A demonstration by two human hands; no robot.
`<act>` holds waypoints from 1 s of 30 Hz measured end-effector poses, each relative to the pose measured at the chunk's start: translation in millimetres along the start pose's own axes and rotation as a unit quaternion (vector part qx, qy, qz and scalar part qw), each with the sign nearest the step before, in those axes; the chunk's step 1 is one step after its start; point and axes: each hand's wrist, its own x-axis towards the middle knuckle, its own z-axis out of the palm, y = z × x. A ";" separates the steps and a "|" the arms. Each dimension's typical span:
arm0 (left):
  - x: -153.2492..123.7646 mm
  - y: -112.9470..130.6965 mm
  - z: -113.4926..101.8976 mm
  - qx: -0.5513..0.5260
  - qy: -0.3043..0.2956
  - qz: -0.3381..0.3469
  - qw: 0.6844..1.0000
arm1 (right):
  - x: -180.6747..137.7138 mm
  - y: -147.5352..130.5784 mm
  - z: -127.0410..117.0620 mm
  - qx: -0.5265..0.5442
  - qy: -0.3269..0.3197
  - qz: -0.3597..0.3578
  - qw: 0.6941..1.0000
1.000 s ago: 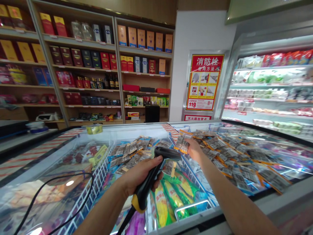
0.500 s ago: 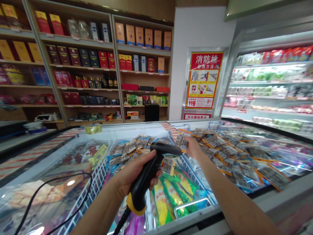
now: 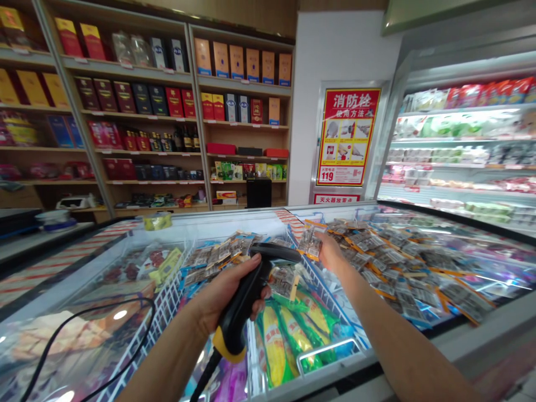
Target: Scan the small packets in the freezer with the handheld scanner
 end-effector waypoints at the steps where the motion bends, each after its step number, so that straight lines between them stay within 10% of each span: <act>1: 1.2 -0.6 -0.8 0.016 0.015 0.010 1.000 | 0.1 -0.3 0.0 -0.005 0.000 0.000 1.000; 13: -4.1 -1.9 -0.1 0.238 0.029 0.082 0.967 | -3.2 -2.0 2.0 -0.017 0.002 0.009 1.000; 30: -10.7 3.9 -1.4 0.178 0.025 0.086 0.980 | 19.7 -10.3 -19.8 -0.019 0.029 -0.027 0.999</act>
